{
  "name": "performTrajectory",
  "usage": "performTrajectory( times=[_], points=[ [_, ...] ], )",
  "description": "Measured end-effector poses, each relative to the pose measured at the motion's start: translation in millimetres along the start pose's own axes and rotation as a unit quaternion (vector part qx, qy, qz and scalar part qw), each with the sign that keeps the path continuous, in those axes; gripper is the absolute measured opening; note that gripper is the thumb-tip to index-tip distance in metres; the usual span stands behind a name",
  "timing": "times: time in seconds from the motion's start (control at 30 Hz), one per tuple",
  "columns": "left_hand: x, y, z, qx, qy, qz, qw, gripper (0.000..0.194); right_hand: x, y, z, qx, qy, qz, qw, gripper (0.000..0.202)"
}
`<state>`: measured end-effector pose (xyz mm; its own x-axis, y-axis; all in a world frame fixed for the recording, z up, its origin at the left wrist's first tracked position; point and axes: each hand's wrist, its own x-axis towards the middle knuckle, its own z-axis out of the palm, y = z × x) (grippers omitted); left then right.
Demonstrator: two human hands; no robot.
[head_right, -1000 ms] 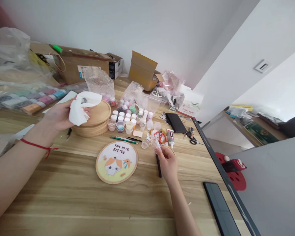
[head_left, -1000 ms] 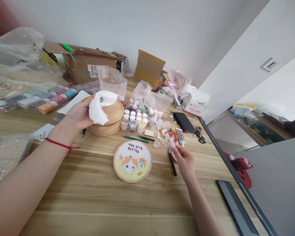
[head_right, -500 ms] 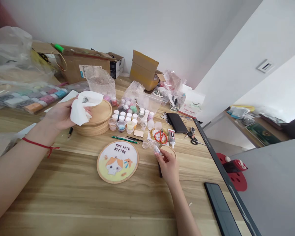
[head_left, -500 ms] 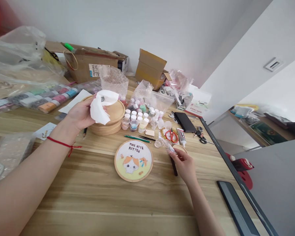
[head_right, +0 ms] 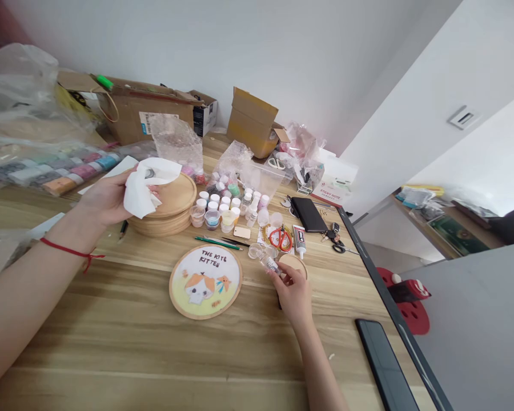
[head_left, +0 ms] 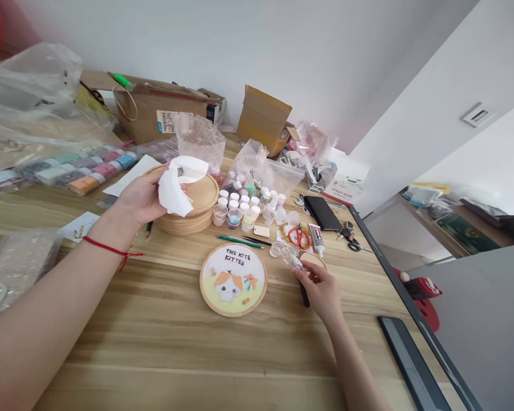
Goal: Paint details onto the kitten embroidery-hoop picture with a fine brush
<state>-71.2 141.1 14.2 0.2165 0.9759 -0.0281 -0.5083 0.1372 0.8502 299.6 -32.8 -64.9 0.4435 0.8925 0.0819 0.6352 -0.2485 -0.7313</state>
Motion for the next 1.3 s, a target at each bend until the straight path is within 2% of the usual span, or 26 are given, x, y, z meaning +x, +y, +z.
performTrajectory(
  times=[0.27, 0.53, 0.7, 0.97, 1.3],
  points=[
    [-2, 1, 4.1, 0.006, -0.031, 0.005, 0.999, 0.034, -3, -5, -2, -0.001, 0.005, -0.005, 1.0, 0.052],
    [-1, 1, 2.9, 0.012, -0.02, 0.009, 1.0, 0.034, -5, -9, -4, -0.013, 0.008, -0.007, 1.0, 0.052],
    [1, 0, 0.4, 0.007, -0.035, 0.005, 0.999, 0.034, -5, -7, -5, -0.017, 0.008, -0.02, 1.0, 0.051],
    [0, 1, 3.2, 0.003, -0.028, 0.002, 1.0, 0.036, -3, -2, -9, -0.029, 0.012, -0.02, 0.999, 0.051],
    [0, 3, 3.2, 0.002, -0.034, -0.003, 0.999, 0.037, -4, -7, -14, -0.031, 0.024, -0.018, 0.999, 0.052]
  ],
)
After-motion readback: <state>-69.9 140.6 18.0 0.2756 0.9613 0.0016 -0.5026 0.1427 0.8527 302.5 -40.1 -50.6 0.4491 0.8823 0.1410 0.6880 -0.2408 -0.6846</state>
